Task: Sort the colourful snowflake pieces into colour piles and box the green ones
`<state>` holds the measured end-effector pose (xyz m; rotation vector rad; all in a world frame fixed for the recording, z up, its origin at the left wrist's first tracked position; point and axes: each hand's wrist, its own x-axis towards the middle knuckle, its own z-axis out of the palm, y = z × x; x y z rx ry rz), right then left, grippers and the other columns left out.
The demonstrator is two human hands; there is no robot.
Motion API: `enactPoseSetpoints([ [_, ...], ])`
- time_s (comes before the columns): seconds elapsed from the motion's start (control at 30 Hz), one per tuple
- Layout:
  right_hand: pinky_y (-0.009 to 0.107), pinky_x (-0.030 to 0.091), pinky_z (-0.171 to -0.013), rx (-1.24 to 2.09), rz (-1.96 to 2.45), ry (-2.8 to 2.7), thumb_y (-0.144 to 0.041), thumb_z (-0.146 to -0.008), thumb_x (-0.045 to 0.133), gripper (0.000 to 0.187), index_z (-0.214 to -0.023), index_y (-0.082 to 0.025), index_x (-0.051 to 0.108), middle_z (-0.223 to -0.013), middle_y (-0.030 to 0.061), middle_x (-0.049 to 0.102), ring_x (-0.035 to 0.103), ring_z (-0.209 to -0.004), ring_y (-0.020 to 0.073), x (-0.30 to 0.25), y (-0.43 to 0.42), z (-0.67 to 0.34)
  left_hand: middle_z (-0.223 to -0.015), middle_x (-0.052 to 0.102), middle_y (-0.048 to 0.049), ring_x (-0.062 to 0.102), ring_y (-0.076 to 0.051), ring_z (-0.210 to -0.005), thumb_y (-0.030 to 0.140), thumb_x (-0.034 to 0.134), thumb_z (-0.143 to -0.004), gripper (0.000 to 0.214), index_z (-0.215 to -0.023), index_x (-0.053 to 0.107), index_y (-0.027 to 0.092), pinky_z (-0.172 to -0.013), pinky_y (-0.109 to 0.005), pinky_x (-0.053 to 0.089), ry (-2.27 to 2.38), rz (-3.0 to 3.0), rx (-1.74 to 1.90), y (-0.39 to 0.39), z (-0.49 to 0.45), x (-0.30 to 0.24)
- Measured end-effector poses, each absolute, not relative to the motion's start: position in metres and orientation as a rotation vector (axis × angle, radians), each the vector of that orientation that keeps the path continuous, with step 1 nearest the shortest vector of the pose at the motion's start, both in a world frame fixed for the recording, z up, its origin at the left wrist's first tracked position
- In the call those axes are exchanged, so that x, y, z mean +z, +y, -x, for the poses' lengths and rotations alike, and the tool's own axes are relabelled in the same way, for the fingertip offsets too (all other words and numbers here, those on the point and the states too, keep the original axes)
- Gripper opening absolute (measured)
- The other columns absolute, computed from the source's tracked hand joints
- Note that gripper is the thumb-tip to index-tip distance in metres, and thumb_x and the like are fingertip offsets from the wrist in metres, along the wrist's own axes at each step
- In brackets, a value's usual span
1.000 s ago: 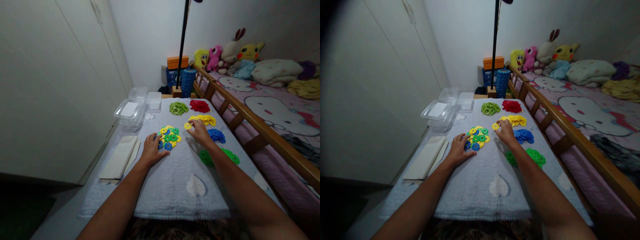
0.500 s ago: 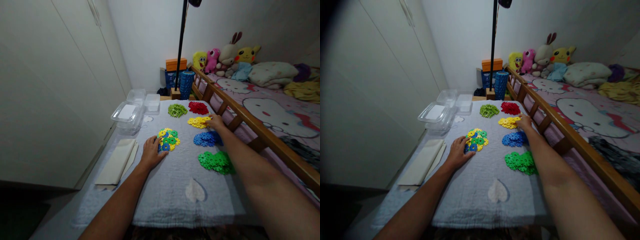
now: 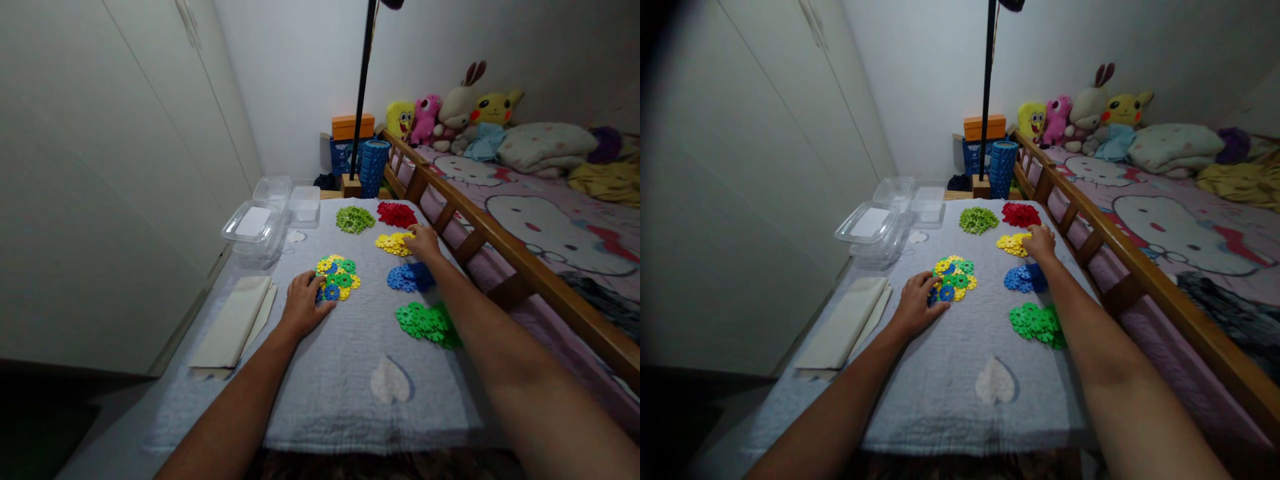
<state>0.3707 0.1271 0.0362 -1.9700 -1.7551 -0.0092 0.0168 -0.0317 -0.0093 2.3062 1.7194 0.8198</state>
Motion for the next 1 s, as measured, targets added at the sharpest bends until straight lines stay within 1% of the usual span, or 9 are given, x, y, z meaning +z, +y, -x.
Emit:
enactPoseSetpoints([
  [0.1, 0.038, 0.048, -0.095, 0.110, 1.849, -1.814, -0.022, -0.079, 0.061, 0.038, -0.115, -0.014, 0.071, -0.106, 0.0129, 0.069, 0.061, -0.102, 0.0253, 0.050, 0.110, -0.336, -0.133, 0.059, -0.0130, 0.054, -0.033, -0.124, 0.038, 0.077, -0.077, 0.051, -0.124, 0.067, 0.023, -0.107, -0.051, 0.045, 1.695, -2.316, 0.826, -0.031, -0.017, -0.009],
  [0.17, 0.032, 0.050, -0.087, 0.324, 1.696, -1.970, -0.022, -0.083, 0.061, 0.035, -0.115, -0.013, 0.071, -0.103, 0.0111, 0.070, 0.064, -0.092, 0.0207, 0.056, 0.093, -0.307, -0.131, 0.060, -0.0125, 0.055, -0.032, -0.123, 0.035, 0.075, -0.079, 0.045, -0.121, 0.068, 0.022, -0.107, -0.049, 0.046, 1.683, -2.315, 0.841, -0.030, -0.017, -0.009],
  [0.2, 0.029, 0.050, -0.083, 0.441, 1.634, -2.049, -0.022, -0.085, 0.061, 0.033, -0.115, -0.013, 0.071, -0.100, 0.0096, 0.071, 0.064, -0.087, 0.0187, 0.058, 0.083, -0.293, -0.130, 0.061, -0.0121, 0.055, -0.032, -0.122, 0.034, 0.075, -0.080, 0.042, -0.120, 0.069, 0.022, -0.106, -0.049, 0.046, 1.677, -2.314, 0.850, -0.030, -0.017, -0.008],
  [0.27, 0.027, 0.049, -0.082, 0.568, 1.516, -2.236, -0.020, -0.085, 0.063, 0.028, -0.110, -0.015, 0.073, -0.097, 0.0071, 0.071, 0.063, -0.084, 0.0168, 0.057, 0.062, -0.267, -0.129, 0.062, -0.0110, 0.056, -0.031, -0.120, 0.033, 0.073, -0.081, 0.038, -0.117, 0.070, 0.023, -0.105, -0.048, 0.047, 1.668, -2.311, 0.868, -0.030, -0.018, -0.007],
  [0.37, 0.030, 0.046, -0.090, 0.518, 1.434, -2.387, -0.018, -0.080, 0.070, 0.032, -0.113, -0.017, 0.072, -0.105, 0.0086, 0.069, 0.062, -0.094, 0.0191, 0.046, 0.038, -0.239, -0.127, 0.063, -0.0109, 0.057, -0.030, -0.118, 0.033, 0.072, -0.082, 0.034, -0.114, 0.070, 0.022, -0.105, -0.047, 0.047, 1.668, -2.297, 0.885, -0.031, -0.017, -0.006],
  [0.47, 0.033, 0.044, -0.095, 0.428, 1.463, -2.416, -0.017, -0.078, 0.073, 0.039, -0.117, -0.016, 0.070, -0.111, 0.0114, 0.066, 0.059, -0.104, 0.0224, 0.032, 0.026, -0.226, -0.127, 0.062, -0.0111, 0.057, -0.029, -0.118, 0.034, 0.073, -0.082, 0.036, -0.115, 0.069, 0.021, -0.105, -0.047, 0.046, 1.668, -2.287, 0.878, -0.032, -0.017, -0.005],
  [0.63, 0.034, 0.043, -0.092, 0.380, 1.495, -2.396, -0.019, -0.081, 0.069, 0.027, -0.108, -0.016, 0.070, -0.108, 0.0113, 0.065, 0.057, -0.101, 0.0228, 0.021, 0.022, -0.222, -0.131, 0.060, -0.0112, 0.054, -0.031, -0.123, 0.036, 0.076, -0.077, 0.047, -0.121, 0.066, 0.023, -0.107, -0.048, 0.045, 1.726, -2.260, 0.851, -0.032, -0.018, -0.003],
  [0.83, 0.036, 0.042, -0.096, 0.348, 1.481, -2.371, -0.019, -0.079, 0.067, 0.035, -0.114, -0.015, 0.067, -0.111, 0.0129, 0.067, 0.057, -0.102, 0.0238, 0.020, 0.021, -0.221, -0.133, 0.058, -0.0129, 0.054, -0.034, -0.121, 0.045, 0.080, -0.073, 0.058, -0.124, 0.063, 0.022, -0.105, -0.050, 0.045, 1.878, -2.214, 0.778, -0.035, -0.016, 0.004],
  [1.0, 0.035, 0.042, -0.095, 0.343, 1.447, -2.356, -0.017, -0.078, 0.065, 0.035, -0.112, -0.015, 0.068, -0.111, 0.0122, 0.069, 0.057, -0.103, 0.0234, 0.022, 0.020, -0.222, -0.123, 0.062, -0.0116, 0.057, -0.032, -0.110, 0.049, 0.080, -0.074, 0.052, -0.115, 0.066, 0.022, -0.100, -0.048, 0.048, 1.924, -2.224, 0.750, -0.035, -0.013, 0.006],
])
